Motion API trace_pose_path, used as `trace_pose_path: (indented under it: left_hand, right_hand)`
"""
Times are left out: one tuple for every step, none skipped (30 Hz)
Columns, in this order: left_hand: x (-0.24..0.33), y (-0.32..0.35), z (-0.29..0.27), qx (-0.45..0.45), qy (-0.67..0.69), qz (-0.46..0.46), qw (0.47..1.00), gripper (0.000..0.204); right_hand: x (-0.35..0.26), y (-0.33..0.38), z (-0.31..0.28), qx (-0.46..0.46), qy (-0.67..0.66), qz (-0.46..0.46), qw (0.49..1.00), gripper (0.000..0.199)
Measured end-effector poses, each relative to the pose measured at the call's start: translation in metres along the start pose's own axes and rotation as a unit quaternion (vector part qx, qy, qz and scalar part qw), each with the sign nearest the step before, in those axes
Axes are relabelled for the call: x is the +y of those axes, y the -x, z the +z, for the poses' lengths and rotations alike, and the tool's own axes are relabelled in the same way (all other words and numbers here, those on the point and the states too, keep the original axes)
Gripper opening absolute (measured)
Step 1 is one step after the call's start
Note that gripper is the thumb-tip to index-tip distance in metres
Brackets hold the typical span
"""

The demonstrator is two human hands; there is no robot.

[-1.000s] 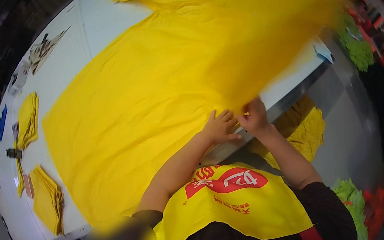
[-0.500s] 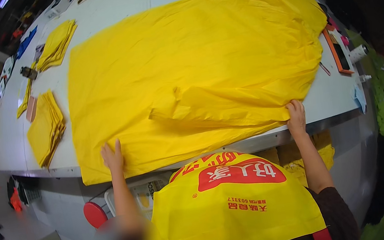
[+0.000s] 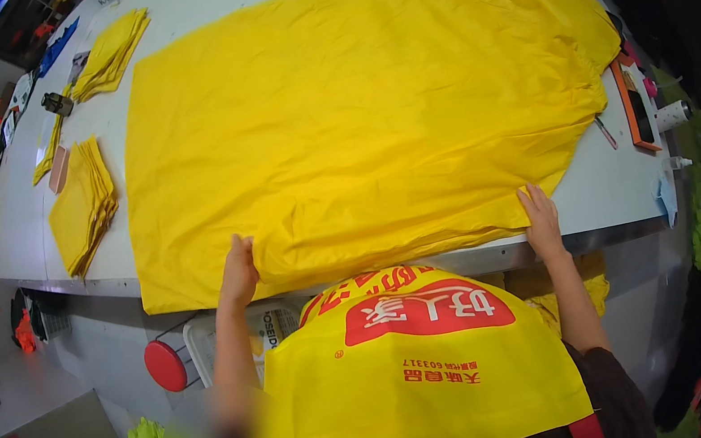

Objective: The person folds a yellow raincoat on a white table. They smooth the fabric, fold the sleeves inward, fold the body in half, then fold it into a compact rectangle and place it on a stack of similar folded items.

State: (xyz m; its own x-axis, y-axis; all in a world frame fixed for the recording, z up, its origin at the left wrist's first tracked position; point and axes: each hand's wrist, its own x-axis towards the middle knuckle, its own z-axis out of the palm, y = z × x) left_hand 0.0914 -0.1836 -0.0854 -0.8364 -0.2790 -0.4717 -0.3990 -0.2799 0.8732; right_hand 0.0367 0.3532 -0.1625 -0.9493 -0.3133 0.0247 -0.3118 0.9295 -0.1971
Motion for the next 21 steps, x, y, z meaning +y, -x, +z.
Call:
trace_pose_path:
  left_hand:
    - [0.005,0.010,-0.003,-0.008,0.080,-0.131,0.988,0.011]
    - [-0.046,-0.020,-0.058,-0.063,0.068,-0.096,0.991,0.020]
    - [-0.049,-0.028,-0.053,-0.054,-0.010,-0.019,0.998,0.023]
    - [-0.049,-0.039,-0.045,-0.050,-0.086,0.059,0.993,0.027]
    - [-0.049,-0.047,-0.034,-0.049,-0.161,0.138,0.976,0.031]
    - [-0.043,-0.056,-0.023,-0.114,-0.199,0.142,0.963,0.044]
    - [-0.041,-0.064,-0.012,-0.134,-0.209,0.145,0.958,0.046]
    - [-0.041,-0.067,-0.004,-0.152,-0.222,0.149,0.952,0.048]
    - [-0.040,-0.073,0.001,-0.171,-0.237,0.155,0.944,0.051]
    - [-0.037,-0.082,0.000,-0.180,-0.274,0.151,0.933,0.052]
    - [-0.032,-0.082,0.006,-0.185,-0.218,0.124,0.950,0.051]
    - [-0.024,-0.077,0.012,-0.182,-0.164,0.095,0.965,0.050]
    - [-0.016,-0.075,0.019,-0.174,-0.109,0.065,0.977,0.049]
    - [-0.011,-0.075,0.024,-0.174,-0.119,0.055,0.976,0.044]
    - [-0.006,-0.076,0.030,-0.173,-0.128,0.045,0.975,0.041]
    - [-0.003,-0.077,0.034,-0.167,-0.140,0.035,0.975,0.037]
    - [-0.007,-0.082,0.029,-0.178,-0.201,0.101,0.958,0.033]
    - [-0.017,-0.092,0.021,-0.188,-0.259,0.167,0.932,0.029]
    - [-0.022,-0.098,0.017,-0.197,-0.317,0.229,0.899,0.026]
    - [-0.012,-0.091,0.025,-0.147,-0.299,0.202,0.921,0.023]
    - [0.001,-0.078,0.031,-0.095,-0.280,0.174,0.939,0.020]
  right_hand:
    - [0.005,0.004,-0.005,-0.022,-0.012,-0.003,1.000,0.061]
    - [0.010,0.000,-0.012,-0.055,-0.050,-0.033,0.997,0.058]
    - [0.019,-0.003,-0.021,-0.089,-0.082,-0.051,0.991,0.056]
    - [0.029,-0.005,-0.031,-0.121,-0.111,-0.064,0.984,0.054]
    - [0.044,-0.014,-0.041,-0.173,-0.163,-0.012,0.971,0.052]
    - [0.065,-0.027,-0.052,-0.216,-0.212,0.046,0.952,0.049]
    - [0.086,-0.042,-0.070,-0.253,-0.258,0.107,0.926,0.047]
    - [0.087,-0.060,-0.088,-0.184,-0.200,0.163,0.948,0.044]
    - [0.089,-0.077,-0.103,-0.113,-0.140,0.220,0.959,0.041]
    - [0.118,-0.083,-0.103,0.000,-0.069,0.163,0.984,0.041]
    - [0.143,-0.086,-0.094,0.106,0.002,0.100,0.989,0.041]
    - [0.145,-0.095,-0.097,0.127,0.039,0.114,0.985,0.042]
    - [0.145,-0.105,-0.100,0.147,0.075,0.125,0.978,0.043]
    - [0.158,-0.110,-0.098,0.128,0.110,0.118,0.979,0.044]
    - [0.175,-0.113,-0.093,0.107,0.145,0.109,0.978,0.045]
    - [0.188,-0.119,-0.089,0.086,0.175,0.097,0.976,0.046]
    - [0.196,-0.127,-0.089,0.075,0.178,0.066,0.979,0.041]
    - [0.204,-0.135,-0.089,0.064,0.180,0.034,0.981,0.036]
    - [0.211,-0.142,-0.087,0.052,0.182,0.002,0.982,0.032]
    - [0.216,-0.147,-0.089,0.004,0.153,0.028,0.988,0.025]
    - [0.223,-0.151,-0.094,-0.044,0.125,0.054,0.990,0.020]
